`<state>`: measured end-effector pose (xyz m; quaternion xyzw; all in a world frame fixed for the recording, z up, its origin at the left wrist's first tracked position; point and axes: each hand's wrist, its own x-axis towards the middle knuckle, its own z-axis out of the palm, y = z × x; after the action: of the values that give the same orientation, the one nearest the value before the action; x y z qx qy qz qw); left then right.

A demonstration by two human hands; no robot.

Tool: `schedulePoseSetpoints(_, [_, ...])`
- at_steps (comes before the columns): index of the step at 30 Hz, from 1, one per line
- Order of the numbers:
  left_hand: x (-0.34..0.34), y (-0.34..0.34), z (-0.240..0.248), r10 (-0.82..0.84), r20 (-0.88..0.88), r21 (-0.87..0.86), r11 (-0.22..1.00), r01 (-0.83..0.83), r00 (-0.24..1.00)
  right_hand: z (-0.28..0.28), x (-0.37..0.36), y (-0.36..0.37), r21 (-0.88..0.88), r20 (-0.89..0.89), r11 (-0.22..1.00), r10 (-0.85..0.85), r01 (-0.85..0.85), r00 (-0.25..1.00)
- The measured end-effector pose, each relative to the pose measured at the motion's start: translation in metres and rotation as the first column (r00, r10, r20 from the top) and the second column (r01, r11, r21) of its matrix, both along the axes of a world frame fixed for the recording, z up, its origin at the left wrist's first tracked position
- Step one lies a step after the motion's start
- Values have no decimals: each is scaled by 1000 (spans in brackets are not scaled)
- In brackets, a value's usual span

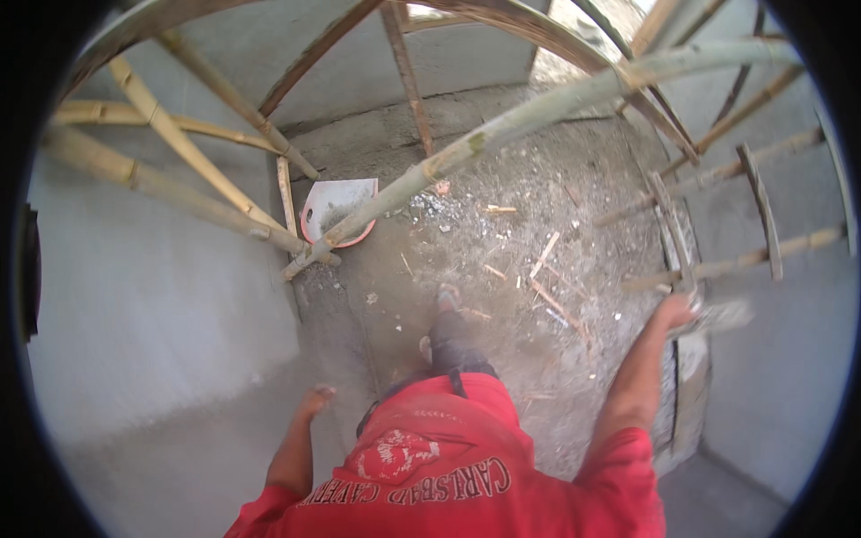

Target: The person applies plaster to a concrete wall using a trowel and then carries a container filled with plaster through an active work zone.

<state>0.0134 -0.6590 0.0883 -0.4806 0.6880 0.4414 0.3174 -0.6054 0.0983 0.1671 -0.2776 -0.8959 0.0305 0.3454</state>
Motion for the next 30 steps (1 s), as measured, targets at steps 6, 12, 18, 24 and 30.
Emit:
schedulePoseSetpoints(6, [-96, -56, 36, -144, 90, -101, 983, 153, 986, 75, 0, -106, -463, 140, 838, 391, -289, 910])
schedulePoseSetpoints(12, [-269, 150, -1, -630, -4, -13, 777, 629, 777, -84, 100, -246, -876, 456, 479, 780, 61, 429])
schedulePoseSetpoints(18, [-434, 254, -103, -772, -127, 89, 617, 782, 623, -249, 144, -324, -954, 179, 111, 956, 278, 233])
schedulePoseSetpoints(24, [-555, 175, -268, -818, 13, 46, 575, 817, 575, -409, 64, -318, -866, 385, 347, 922, 359, 37])
schedulePoseSetpoints(30, [-687, 27, -460, -844, 144, -151, 497, 854, 516, -584, -84, -289, -894, 436, 446, 838, 51, 329])
